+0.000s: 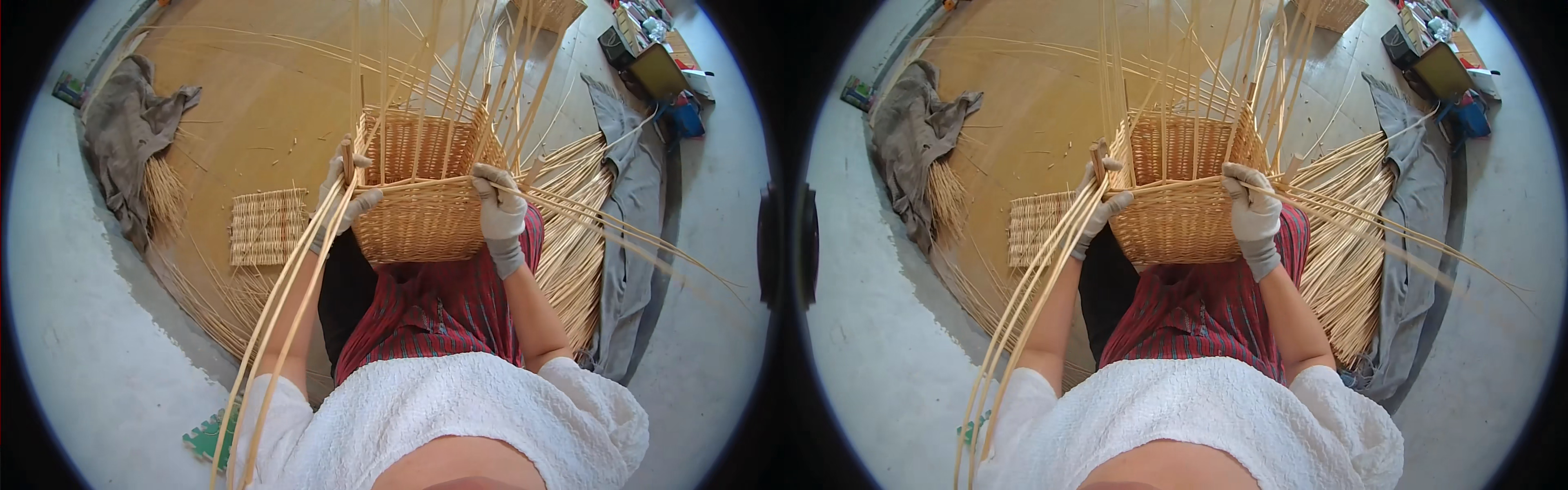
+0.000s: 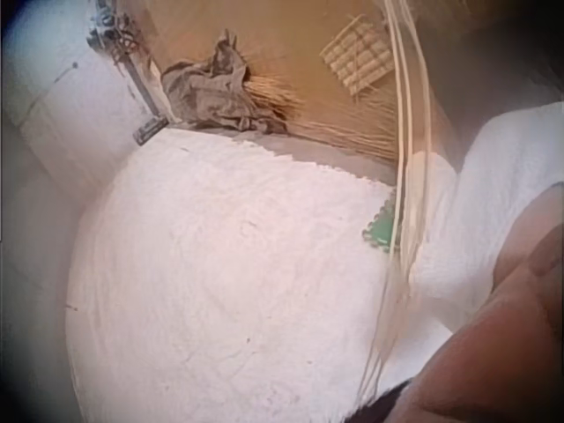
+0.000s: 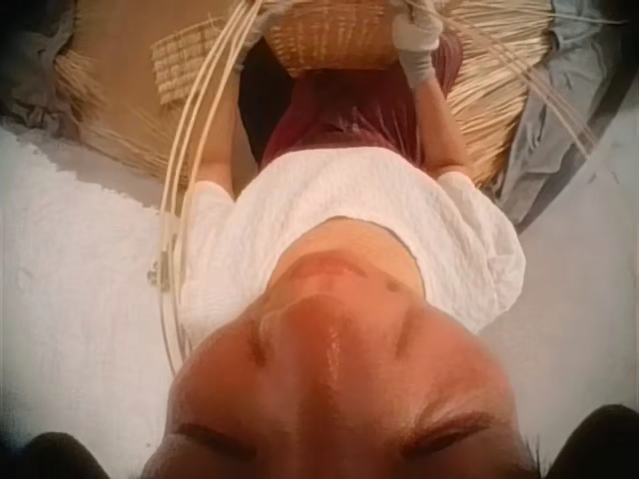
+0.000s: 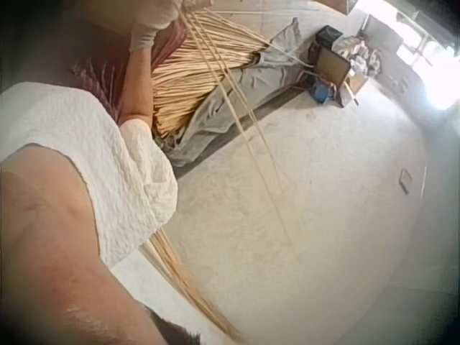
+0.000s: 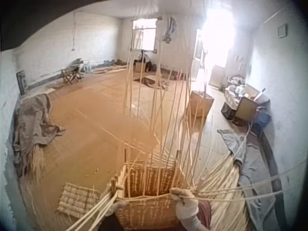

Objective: The person sits on the floor and weaves a rectangular basket using thin bamboo strips. They interlace the strips through the vertical stakes of the basket frame, gradually building up the sides of the container.

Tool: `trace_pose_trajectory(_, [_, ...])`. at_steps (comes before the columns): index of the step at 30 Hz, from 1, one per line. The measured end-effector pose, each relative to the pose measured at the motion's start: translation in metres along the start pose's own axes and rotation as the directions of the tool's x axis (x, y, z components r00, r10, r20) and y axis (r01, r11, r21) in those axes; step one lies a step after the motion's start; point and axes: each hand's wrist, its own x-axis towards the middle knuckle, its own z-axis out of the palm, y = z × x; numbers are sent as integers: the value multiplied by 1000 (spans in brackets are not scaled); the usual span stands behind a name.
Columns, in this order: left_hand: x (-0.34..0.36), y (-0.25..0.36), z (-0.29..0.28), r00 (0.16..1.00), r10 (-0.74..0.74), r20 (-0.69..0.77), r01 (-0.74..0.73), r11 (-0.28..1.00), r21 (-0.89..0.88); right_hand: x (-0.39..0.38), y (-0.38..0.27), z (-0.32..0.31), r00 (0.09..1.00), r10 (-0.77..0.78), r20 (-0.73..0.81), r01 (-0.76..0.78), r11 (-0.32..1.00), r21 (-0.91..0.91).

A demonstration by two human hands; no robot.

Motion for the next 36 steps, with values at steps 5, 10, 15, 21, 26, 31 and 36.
trace_pose_trajectory(5, [-5,-15,7,977,179,-118,-166,979,115,-14,-25,15,999,42,-27,-36,983,182])
trace_pose_trajectory(10, [-9,-12,19,979,35,-202,-47,997,-57,68,-118,63,967,-193,165,184,981,66])
trace_pose_trajectory(15, [-2,-10,33,965,-54,-258,-4,976,-219,132,-109,114,974,-163,159,194,959,-208])
trace_pose_trajectory(21, [-4,-36,30,925,-118,-360,-47,907,-419,-17,11,2,988,140,68,-153,792,591])
trace_pose_trajectory(26, [-60,-8,65,772,131,-622,-58,989,136,-23,30,-28,893,443,76,-421,764,488])
trace_pose_trajectory(31, [-21,39,83,988,148,-36,-106,837,537,-38,19,-28,888,459,35,-421,779,464])
trace_pose_trajectory(36, [6,27,87,954,-299,-21,295,923,246,65,-29,18,943,-333,20,334,942,-44])
